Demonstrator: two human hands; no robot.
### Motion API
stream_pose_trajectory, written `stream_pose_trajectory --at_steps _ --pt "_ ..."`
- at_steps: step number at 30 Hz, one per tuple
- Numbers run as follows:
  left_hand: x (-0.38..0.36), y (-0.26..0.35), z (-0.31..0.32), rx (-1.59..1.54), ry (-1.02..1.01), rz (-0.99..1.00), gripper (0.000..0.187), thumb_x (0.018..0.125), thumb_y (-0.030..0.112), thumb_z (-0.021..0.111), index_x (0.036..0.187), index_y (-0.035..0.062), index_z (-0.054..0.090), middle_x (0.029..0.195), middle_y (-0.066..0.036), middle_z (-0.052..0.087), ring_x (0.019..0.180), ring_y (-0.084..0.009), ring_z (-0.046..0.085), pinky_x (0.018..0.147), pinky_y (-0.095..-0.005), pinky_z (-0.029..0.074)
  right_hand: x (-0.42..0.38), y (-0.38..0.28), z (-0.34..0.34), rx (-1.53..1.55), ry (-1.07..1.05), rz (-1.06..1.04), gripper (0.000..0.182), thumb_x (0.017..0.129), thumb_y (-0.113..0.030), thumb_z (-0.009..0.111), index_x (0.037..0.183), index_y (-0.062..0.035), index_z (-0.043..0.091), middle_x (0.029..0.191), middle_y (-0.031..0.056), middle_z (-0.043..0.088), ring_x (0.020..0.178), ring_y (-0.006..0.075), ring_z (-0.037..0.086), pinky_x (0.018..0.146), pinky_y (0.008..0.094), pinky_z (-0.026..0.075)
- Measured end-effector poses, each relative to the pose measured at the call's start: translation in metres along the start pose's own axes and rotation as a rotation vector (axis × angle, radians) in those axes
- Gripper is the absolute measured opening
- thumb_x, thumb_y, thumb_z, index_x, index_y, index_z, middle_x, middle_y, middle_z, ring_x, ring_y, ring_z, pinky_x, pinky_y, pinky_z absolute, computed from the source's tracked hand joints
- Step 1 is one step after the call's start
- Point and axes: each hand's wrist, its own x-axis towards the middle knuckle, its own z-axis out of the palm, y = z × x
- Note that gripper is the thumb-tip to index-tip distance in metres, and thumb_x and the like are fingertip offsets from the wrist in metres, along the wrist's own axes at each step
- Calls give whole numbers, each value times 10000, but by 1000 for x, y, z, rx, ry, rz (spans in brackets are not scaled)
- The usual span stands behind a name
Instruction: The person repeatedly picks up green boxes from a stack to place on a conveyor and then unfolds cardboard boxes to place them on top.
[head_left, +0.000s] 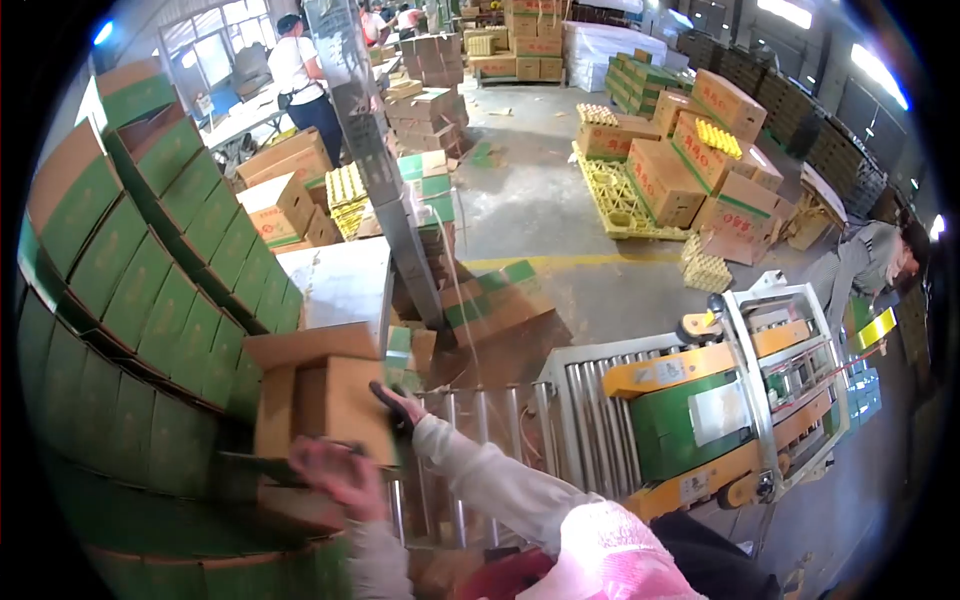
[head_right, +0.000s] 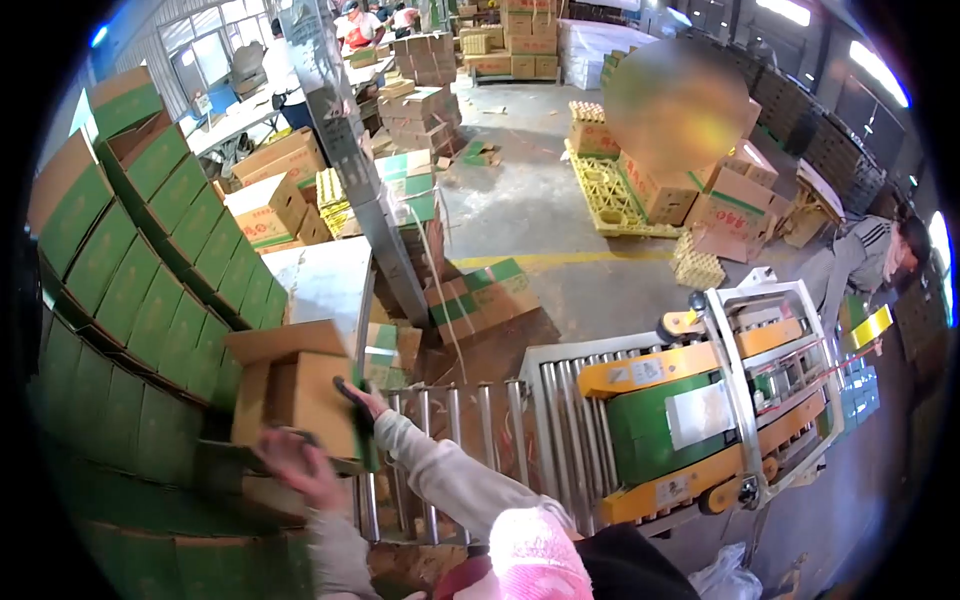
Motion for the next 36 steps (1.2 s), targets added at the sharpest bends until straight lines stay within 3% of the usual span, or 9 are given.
stream_pose_trajectory --at_steps 4,12,13,18,22,26,31,33,36 --pt "5 156 -20 410 -942 402 480 723 276 653 1127 73 491 1064 -127 525 1012 -281 512 993 -459 319 -183 -112 24 -681 396 -485 771 562 -132 835 1220 -23 448 1077 101 566 978 210 552 856 324 465" --pt "-122 91 100 92 -1420 79 287 711 360 648 916 160 658 792 -29 656 790 -225 622 721 -370 458 -327 -172 -304 -58 424 -347 624 697 -65 717 1248 32 440 1186 178 537 1039 311 555 874 399 462" --pt "-141 93 125 205 -1553 236 342 722 372 639 1000 173 639 959 -71 635 860 -256 610 768 -372 462 -340 -183 -298 -640 700 -333 644 692 -100 721 1251 33 431 1207 197 513 1057 351 531 892 444 439" --pt "-171 136 182 513 -1016 506 752 644 444 702 1264 121 426 1263 -159 437 1058 -281 528 906 -364 427 -359 -246 -118 -2001 1041 -1069 607 678 -306 682 1174 -16 485 1187 205 481 1134 365 434 1002 468 316" --pt "-230 110 195 82 -847 -437 1088 518 394 810 1357 17 228 1313 -217 372 1225 -336 366 1018 -362 314 -321 -198 -177 -2314 496 -1003 454 718 -302 633 1099 -70 548 1141 159 526 1128 326 448 1003 492 312" --pt "-205 153 173 -133 -920 -1042 753 597 228 779 1221 -10 431 1163 -207 521 1082 -292 517 910 -375 419 -370 -157 -241 -2280 456 -717 500 655 -232 657 1113 -78 526 1169 137 517 1142 335 444 1023 493 284" --pt "-70 62 25 425 -26 -17 463 770 134 620 1196 17 480 1127 -180 530 1062 -310 505 925 -413 398 -382 -178 -250 -2268 688 -704 432 680 -132 605 1092 -33 518 1147 160 516 1117 349 450 1014 476 303" --pt "-33 -15 -28 609 -148 51 247 794 97 584 1022 7 551 1003 -152 571 1048 -319 498 913 -425 386 -323 -152 -265 -1886 702 -1146 405 745 -86 567 1142 -35 506 1163 155 517 1091 306 481 974 415 367" --pt "-22 -87 -23 600 -197 97 83 791 69 586 812 -6 612 879 -119 612 1027 -294 506 874 -411 399 -190 -100 -111 -1185 488 -627 451 791 -178 640 1202 -47 508 1108 123 572 1032 212 534 892 295 426"
